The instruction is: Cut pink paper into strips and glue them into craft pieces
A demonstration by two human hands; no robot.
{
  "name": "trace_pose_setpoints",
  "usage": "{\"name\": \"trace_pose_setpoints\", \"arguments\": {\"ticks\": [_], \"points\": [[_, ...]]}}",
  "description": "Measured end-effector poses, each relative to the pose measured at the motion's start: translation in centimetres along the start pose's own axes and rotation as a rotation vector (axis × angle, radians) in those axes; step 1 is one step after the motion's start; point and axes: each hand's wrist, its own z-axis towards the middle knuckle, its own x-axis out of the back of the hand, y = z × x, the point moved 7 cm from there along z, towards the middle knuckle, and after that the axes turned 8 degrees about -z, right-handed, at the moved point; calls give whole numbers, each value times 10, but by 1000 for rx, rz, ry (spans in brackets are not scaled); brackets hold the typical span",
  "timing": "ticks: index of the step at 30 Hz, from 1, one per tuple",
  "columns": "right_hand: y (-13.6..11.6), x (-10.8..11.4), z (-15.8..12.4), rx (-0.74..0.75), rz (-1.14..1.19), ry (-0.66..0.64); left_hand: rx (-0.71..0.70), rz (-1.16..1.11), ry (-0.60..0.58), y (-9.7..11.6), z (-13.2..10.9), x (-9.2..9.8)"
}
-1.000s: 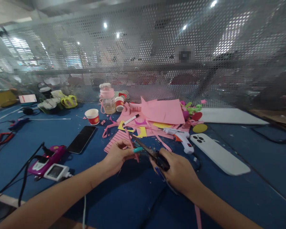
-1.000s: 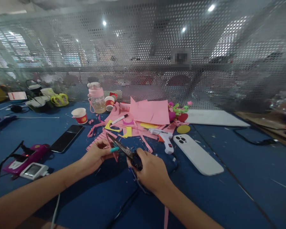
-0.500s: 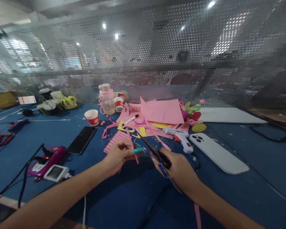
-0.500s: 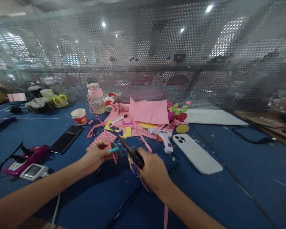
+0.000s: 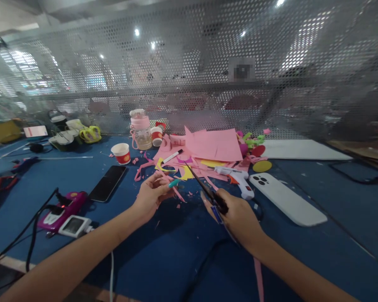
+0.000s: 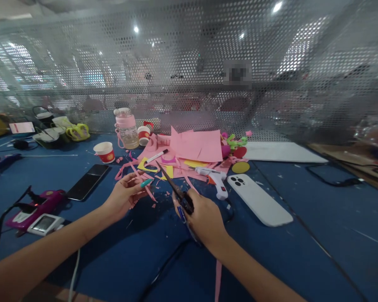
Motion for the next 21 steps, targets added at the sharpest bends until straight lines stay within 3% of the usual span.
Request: {"name": "trace_pose_setpoints", "arguments": {"ticks": [6, 21], "points": [[-4, 4, 0, 56, -47, 68, -51, 0, 0, 5, 0, 0], [-9, 23, 0, 434, -384, 353, -56, -43, 39, 14, 3, 3]]}}
